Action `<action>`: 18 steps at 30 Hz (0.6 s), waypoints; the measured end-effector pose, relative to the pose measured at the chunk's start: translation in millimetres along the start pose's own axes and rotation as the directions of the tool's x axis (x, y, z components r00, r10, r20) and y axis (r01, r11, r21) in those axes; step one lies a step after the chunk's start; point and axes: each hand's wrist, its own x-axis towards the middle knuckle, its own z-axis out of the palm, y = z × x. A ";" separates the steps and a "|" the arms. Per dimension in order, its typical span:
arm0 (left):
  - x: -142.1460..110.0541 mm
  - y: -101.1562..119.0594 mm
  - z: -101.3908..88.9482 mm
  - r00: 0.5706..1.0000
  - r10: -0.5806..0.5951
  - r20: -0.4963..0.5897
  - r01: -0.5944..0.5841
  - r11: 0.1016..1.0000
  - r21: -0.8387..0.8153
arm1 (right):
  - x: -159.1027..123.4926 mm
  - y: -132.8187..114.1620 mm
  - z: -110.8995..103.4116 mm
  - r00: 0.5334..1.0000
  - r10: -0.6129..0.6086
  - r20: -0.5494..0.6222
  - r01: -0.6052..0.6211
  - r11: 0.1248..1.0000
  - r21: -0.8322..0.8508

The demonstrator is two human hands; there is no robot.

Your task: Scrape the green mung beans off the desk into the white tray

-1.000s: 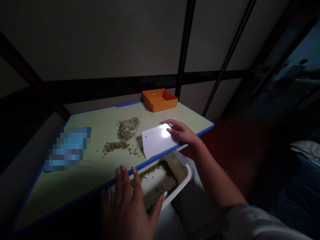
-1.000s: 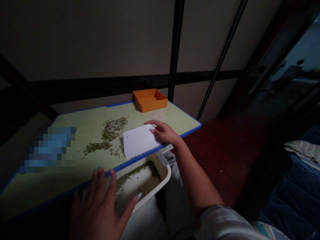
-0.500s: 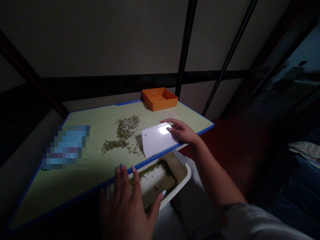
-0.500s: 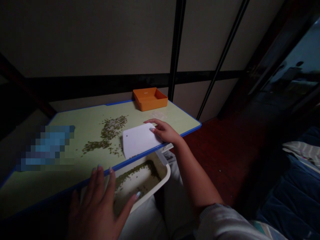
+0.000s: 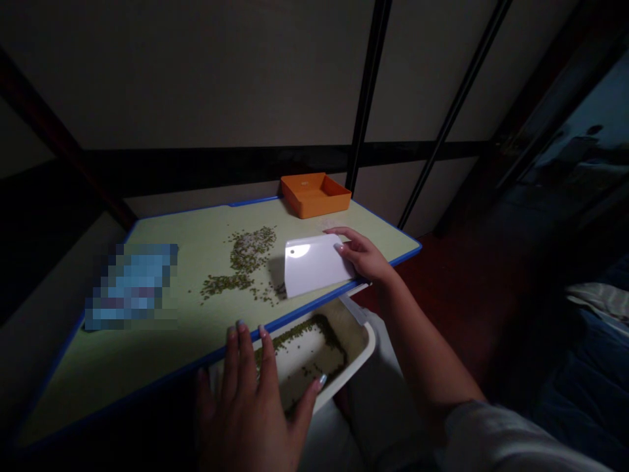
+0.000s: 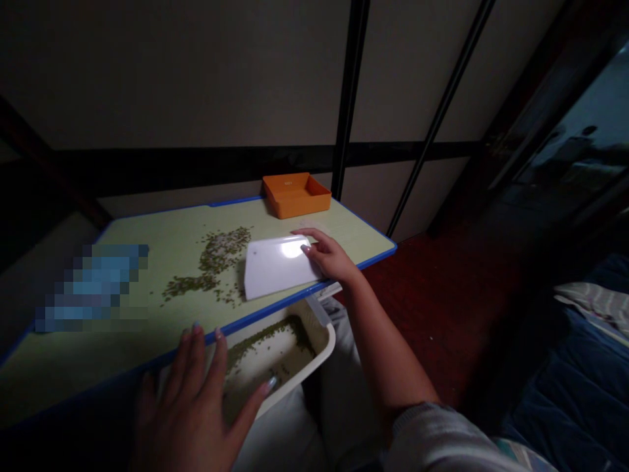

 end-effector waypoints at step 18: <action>-2.1 -1.8 0.9 1.000 -0.010 0.002 0.010 1.000 0.025 | -1.2 1.2 6.9 0.922 -0.006 -0.387 -0.029 0.996 -0.084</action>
